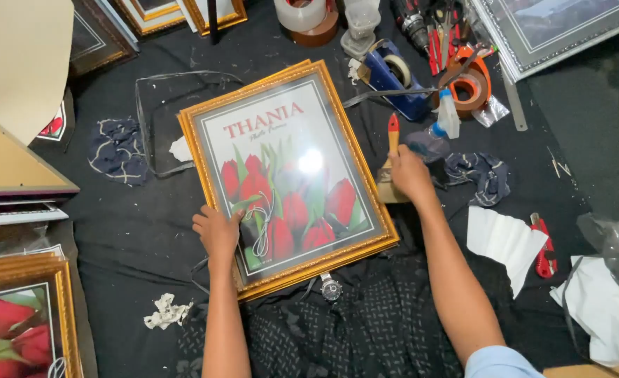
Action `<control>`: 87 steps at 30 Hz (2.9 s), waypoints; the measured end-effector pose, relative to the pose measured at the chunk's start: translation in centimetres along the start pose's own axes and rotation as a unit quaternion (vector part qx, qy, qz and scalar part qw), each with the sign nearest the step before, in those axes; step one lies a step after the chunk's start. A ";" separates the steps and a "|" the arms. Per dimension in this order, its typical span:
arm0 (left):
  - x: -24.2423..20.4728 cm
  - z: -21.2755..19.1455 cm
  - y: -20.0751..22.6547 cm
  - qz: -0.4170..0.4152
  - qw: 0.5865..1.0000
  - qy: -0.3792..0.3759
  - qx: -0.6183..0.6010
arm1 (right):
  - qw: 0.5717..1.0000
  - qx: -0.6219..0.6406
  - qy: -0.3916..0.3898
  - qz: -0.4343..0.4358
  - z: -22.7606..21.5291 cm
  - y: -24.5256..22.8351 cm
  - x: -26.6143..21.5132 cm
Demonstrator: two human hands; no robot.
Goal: Brushing the front and back of a picture frame with a small brush to clean it.
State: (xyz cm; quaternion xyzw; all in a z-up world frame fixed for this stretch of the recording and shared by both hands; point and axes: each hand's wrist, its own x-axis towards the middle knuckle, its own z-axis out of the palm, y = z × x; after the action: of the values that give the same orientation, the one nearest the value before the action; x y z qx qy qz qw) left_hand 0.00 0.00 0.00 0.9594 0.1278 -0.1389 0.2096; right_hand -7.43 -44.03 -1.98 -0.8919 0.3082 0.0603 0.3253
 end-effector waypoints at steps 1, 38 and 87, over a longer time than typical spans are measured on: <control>0.1 -0.3 0.1 0.002 1.000 0.002 -0.003 | 1.000 0.000 0.003 -0.003 0.4 1.2 0.6; -10.2 -14.8 10.3 0.106 0.770 -0.115 -0.619 | 0.982 0.178 -0.009 0.065 -1.9 -12.1 -8.7; 0.3 -3.3 0.6 -0.125 0.698 -0.083 -0.700 | 0.886 0.279 0.201 -0.312 1.9 10.0 1.8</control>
State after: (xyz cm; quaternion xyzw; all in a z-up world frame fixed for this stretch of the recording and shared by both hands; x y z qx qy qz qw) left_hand 1.18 0.99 2.97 0.4952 0.2889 -0.1129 0.8115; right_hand -11.68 -49.81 -9.43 -0.8077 0.0768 -0.3138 0.4932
